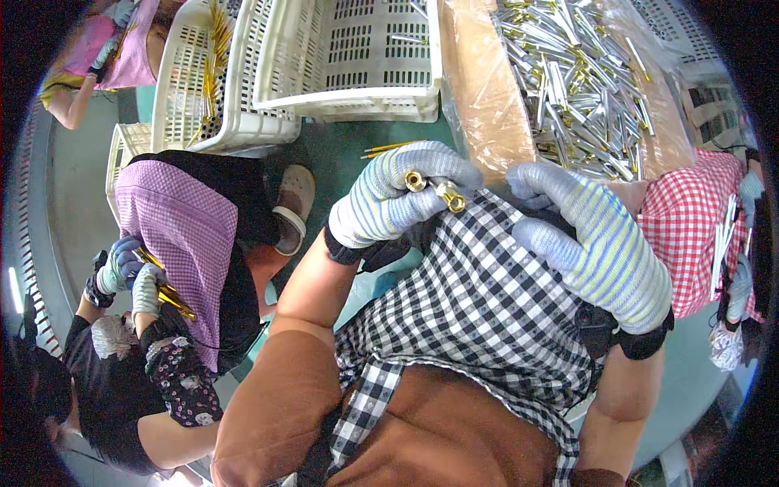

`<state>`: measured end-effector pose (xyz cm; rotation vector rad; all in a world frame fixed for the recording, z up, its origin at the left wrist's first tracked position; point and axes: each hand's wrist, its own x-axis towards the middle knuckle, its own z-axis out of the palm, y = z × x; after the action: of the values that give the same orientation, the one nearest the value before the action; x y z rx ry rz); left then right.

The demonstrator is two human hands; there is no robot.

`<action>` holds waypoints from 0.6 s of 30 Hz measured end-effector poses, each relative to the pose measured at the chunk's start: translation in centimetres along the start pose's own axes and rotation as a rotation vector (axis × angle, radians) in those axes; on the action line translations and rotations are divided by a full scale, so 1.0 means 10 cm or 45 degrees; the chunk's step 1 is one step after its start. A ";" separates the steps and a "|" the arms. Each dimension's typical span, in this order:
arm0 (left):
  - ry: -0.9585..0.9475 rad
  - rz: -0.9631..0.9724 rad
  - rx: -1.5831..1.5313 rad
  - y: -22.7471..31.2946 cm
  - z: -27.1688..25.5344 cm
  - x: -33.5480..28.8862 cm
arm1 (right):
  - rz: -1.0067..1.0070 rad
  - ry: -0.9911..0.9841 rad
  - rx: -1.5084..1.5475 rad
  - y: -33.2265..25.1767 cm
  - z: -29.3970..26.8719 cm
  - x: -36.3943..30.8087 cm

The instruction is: Sorting and bundling white cylindrical parts with metallic ends into plastic crates.

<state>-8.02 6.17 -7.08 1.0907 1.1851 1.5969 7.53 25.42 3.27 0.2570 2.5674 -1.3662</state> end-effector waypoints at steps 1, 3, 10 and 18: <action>0.014 -0.007 -0.004 0.01 0.01 0.00 | 0.003 0.011 0.005 0.02 0.01 0.00; 0.023 -0.015 -0.005 0.04 0.03 0.01 | -0.045 0.131 0.062 0.09 0.08 0.00; 0.823 -0.176 0.689 -0.19 -0.28 0.08 | 0.005 0.068 -0.048 0.15 0.02 -0.01; 0.117 -0.349 2.180 -0.59 -1.09 0.01 | -0.011 0.132 0.017 0.26 0.05 -0.05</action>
<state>-17.76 4.87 -14.65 1.6213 2.6829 0.0709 8.77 26.44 1.08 0.3274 2.6462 -1.4091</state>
